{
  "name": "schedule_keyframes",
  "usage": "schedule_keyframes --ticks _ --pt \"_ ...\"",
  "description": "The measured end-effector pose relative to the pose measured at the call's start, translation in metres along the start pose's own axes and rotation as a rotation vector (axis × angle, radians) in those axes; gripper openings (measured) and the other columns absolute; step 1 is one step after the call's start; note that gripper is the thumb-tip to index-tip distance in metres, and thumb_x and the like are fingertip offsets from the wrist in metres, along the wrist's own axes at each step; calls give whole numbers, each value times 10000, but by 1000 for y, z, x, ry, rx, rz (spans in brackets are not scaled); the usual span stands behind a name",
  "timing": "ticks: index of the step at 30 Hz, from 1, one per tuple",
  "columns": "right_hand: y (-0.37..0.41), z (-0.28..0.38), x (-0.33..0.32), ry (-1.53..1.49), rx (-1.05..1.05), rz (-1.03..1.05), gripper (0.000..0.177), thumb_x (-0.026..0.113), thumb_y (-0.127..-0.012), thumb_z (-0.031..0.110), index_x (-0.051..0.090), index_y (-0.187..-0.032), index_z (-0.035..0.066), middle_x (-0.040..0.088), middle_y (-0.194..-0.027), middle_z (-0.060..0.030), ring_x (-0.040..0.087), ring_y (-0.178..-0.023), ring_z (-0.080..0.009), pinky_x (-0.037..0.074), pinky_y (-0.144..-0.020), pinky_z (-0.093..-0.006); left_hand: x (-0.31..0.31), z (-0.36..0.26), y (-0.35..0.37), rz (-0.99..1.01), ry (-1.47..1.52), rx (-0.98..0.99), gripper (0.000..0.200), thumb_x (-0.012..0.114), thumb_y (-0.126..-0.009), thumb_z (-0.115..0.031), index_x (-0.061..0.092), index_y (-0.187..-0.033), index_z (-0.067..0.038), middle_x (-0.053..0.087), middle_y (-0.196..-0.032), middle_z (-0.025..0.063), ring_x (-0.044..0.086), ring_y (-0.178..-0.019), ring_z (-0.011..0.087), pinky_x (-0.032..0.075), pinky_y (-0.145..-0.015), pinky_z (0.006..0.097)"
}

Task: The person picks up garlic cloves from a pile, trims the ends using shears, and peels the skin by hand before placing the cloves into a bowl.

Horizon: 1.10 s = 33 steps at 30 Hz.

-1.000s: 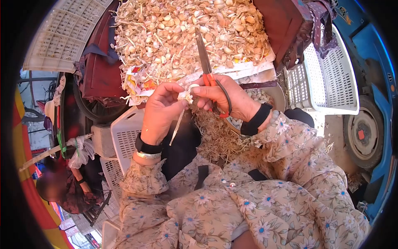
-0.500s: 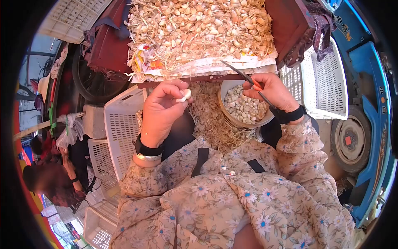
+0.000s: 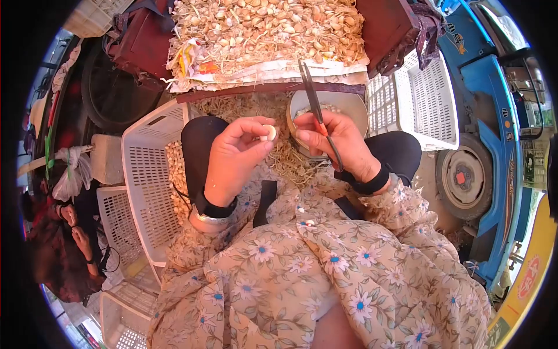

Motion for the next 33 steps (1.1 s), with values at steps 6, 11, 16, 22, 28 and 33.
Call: schedule_keyframes --ticks 6,11,16,22,28,33 --pt "17 15 7 496 -81 -71 339 772 -704 236 592 -898 25 595 -731 -33 544 -623 -104 440 -552 -248 11 6 8 5 32 -43 404 544 -767 132 443 -1127 -22 544 -1083 96 558 -958 139 479 -841 265" --pt "46 29 -6 1121 -313 -222 366 767 -614 299 591 -833 64 595 -751 -94 605 -708 -299 468 -575 -383 3 12 11 -48 22 -78 444 530 -752 141 419 -1156 -9 561 -1047 95 559 -943 135 493 -804 254" --pt "55 21 -8 1156 -334 -274 356 759 -625 292 590 -836 61 594 -750 -89 601 -697 -295 470 -573 -380 10 23 12 5 24 -149 454 538 -758 127 417 -1173 -14 573 -1007 83 561 -900 132 496 -777 260" --pt "62 15 -5 1233 -315 -275 319 729 -669 297 589 -826 58 594 -737 -95 600 -664 -289 471 -563 -382 14 28 16 20 -53 -208 459 552 -754 120 415 -1173 -8 589 -993 94 579 -856 127 509 -751 252" --pt "70 7 -5 1144 -173 -205 343 714 -691 360 594 -754 44 588 -649 -139 591 -594 -318 467 -535 -397 16 26 17 14 -93 -167 449 585 -766 96 394 -1166 21 616 -962 125 603 -799 123 521 -715 240" --pt "77 -10 -12 856 14 -126 368 683 -764 380 587 -735 26 553 -559 -84 563 -507 -201 438 -485 -316 21 23 16 50 -65 -211 429 591 -783 74 381 -1155 30 618 -957 140 606 -795 131 522 -715 244"
Point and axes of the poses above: each hand's wrist, its own y-axis away from the middle knuckle, its own x-axis out of the palm, z = x × y, the point moved 6 cm from there along -y, towards the middle knuckle
